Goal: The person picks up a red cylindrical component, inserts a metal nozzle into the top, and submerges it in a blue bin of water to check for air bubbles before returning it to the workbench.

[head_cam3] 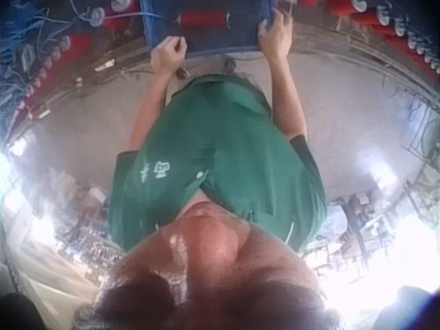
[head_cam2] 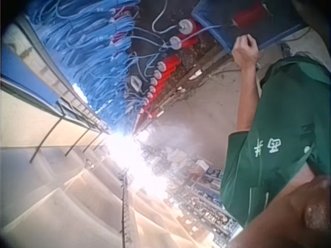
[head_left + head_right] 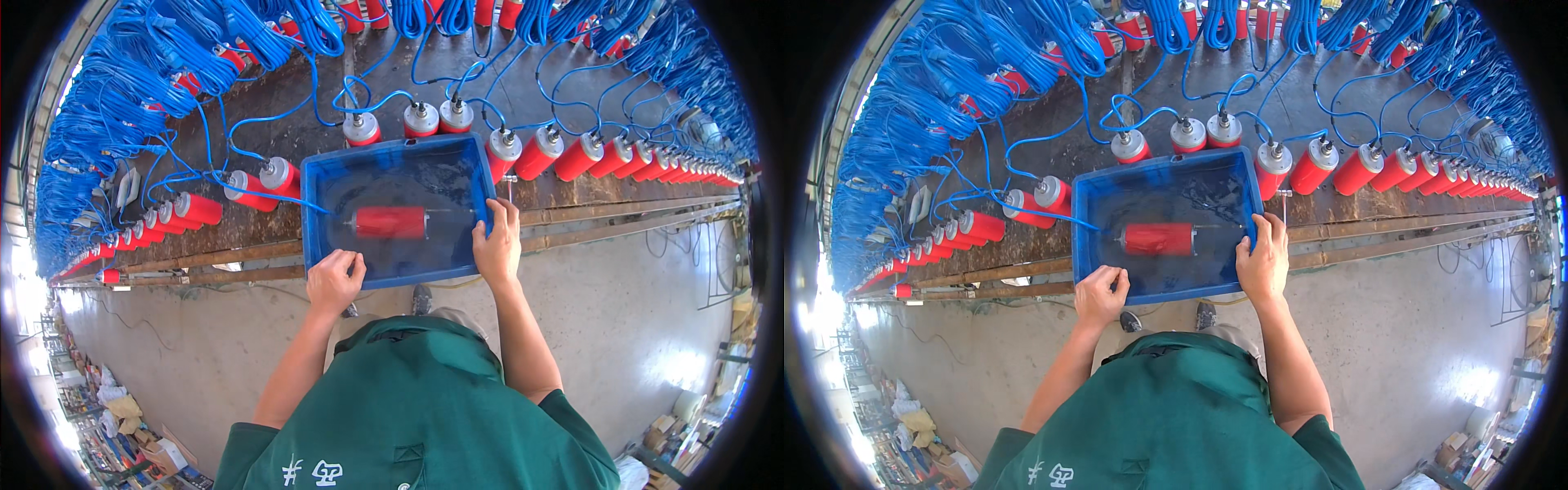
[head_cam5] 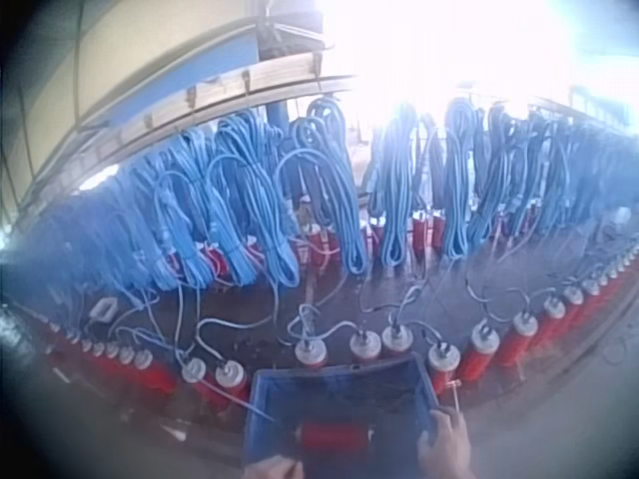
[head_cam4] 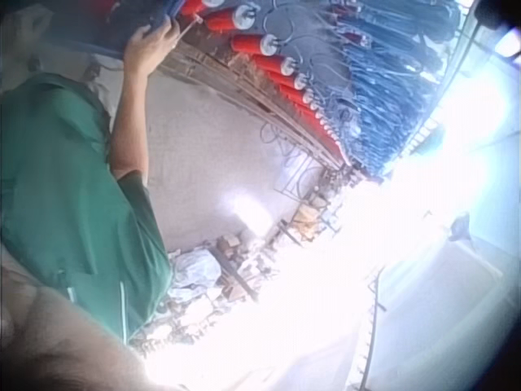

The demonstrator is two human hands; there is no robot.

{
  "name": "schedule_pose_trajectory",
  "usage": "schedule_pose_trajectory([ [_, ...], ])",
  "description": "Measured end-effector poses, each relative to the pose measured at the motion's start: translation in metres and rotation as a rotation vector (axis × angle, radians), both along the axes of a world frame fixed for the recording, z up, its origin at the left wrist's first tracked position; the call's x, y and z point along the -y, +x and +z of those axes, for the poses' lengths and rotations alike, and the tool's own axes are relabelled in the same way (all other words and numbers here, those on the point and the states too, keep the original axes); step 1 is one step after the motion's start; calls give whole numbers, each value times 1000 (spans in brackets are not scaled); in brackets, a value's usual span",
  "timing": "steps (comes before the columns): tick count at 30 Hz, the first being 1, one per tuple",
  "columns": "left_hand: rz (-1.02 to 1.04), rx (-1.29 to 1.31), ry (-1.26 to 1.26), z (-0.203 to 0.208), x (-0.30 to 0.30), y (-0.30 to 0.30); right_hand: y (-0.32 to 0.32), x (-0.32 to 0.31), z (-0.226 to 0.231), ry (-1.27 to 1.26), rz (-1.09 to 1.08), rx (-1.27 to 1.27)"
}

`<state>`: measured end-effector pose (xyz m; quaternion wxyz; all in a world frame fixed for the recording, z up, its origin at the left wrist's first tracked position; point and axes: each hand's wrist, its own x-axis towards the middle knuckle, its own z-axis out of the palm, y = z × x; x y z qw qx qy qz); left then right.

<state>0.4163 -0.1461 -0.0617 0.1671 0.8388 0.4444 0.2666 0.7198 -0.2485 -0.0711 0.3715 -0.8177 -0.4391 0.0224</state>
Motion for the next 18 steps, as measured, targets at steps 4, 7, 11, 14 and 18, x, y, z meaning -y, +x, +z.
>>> schedule_pose_trajectory([
  [4, -12, 18, 27, 2, 1, 2, 0, 0, -2, 12, 2, -8],
  [7, 13, -12, -2, 3, 2, 2, 0, -1, -3, 15, -3, -15],
  [11, -1, -11, -6, 4, 1, 2, 1, 0, -3, 10, -2, -10],
  [14, -7, -10, 3, 2, 1, 2, 1, 1, -1, 4, 1, -18],
  [18, -7, -9, -13, 1, 1, 1, 1, 2, 1, -7, 4, -28],
])
